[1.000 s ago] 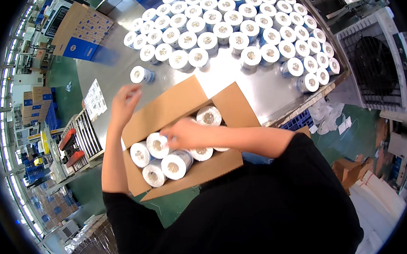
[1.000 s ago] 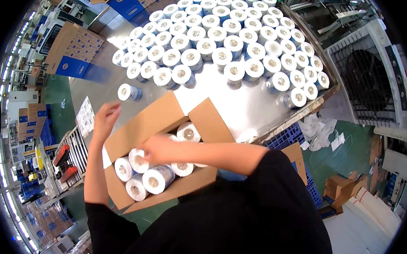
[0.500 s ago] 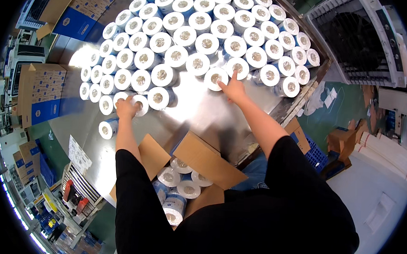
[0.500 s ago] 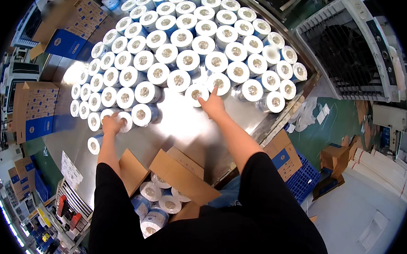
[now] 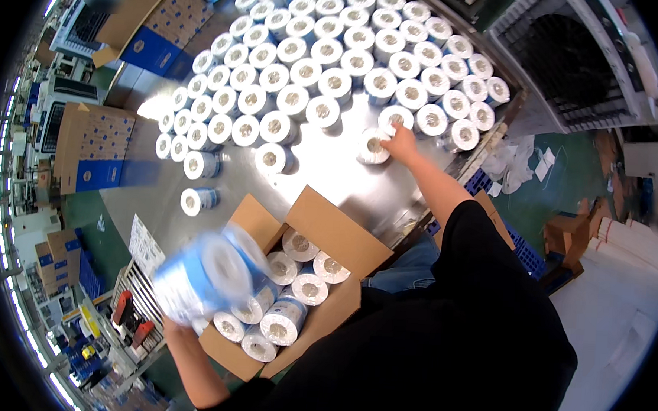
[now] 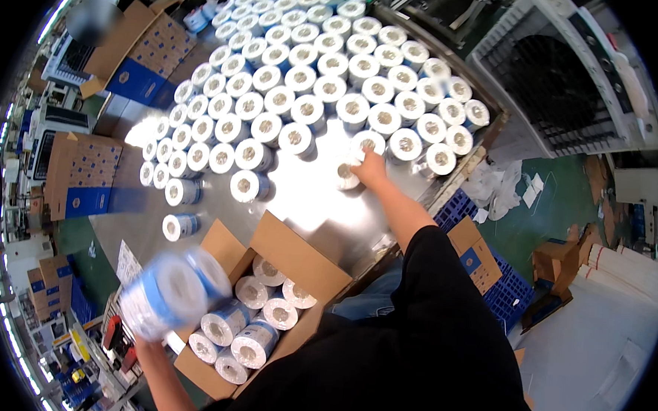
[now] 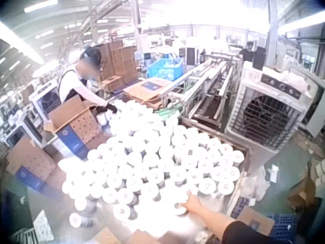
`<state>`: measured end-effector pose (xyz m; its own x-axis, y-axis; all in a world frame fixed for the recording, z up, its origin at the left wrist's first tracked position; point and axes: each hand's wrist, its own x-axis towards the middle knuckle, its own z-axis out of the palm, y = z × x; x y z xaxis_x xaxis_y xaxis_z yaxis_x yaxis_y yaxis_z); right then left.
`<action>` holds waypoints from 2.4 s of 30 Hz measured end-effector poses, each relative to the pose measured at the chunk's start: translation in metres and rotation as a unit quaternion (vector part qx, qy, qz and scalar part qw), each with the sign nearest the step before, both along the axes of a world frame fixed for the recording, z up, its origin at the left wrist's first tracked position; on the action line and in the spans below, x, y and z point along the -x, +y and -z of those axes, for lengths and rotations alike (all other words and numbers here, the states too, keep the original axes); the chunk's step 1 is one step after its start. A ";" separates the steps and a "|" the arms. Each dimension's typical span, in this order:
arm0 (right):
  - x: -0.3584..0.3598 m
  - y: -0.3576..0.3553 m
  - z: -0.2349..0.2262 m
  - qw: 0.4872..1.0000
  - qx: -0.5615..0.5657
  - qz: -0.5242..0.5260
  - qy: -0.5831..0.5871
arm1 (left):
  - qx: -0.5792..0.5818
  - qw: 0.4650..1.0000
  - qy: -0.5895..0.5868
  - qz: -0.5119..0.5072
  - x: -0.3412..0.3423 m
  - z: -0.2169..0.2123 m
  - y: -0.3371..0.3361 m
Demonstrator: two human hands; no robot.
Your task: The person picks up white paper rolls from a metal table and places them into a cardboard box.
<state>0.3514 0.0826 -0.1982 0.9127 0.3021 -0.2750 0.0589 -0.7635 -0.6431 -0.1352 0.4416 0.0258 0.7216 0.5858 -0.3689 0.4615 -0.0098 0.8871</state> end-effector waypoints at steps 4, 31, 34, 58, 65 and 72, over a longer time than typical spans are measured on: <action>0.006 -0.017 -0.054 1.000 -0.008 -0.028 -0.011 | 0.185 0.974 0.130 -0.031 -0.052 -0.072 -0.145; 0.184 0.051 -0.362 0.819 -0.059 -0.570 -0.019 | -0.463 0.816 0.261 0.228 -0.059 -0.006 -0.214; 0.184 0.056 -0.367 0.814 -0.030 -0.580 -0.025 | -0.584 0.743 0.166 0.282 -0.055 0.036 -0.216; 0.188 0.061 -0.355 0.797 -0.057 -0.600 0.044 | -0.364 0.893 0.116 0.239 -0.035 0.006 -0.207; 0.197 0.068 -0.335 0.748 -0.065 -0.657 0.066 | -0.481 0.831 0.126 0.250 -0.046 0.028 -0.203; 0.194 0.080 -0.305 0.710 0.041 -0.701 0.054 | -0.475 0.767 0.255 0.349 -0.045 0.014 -0.193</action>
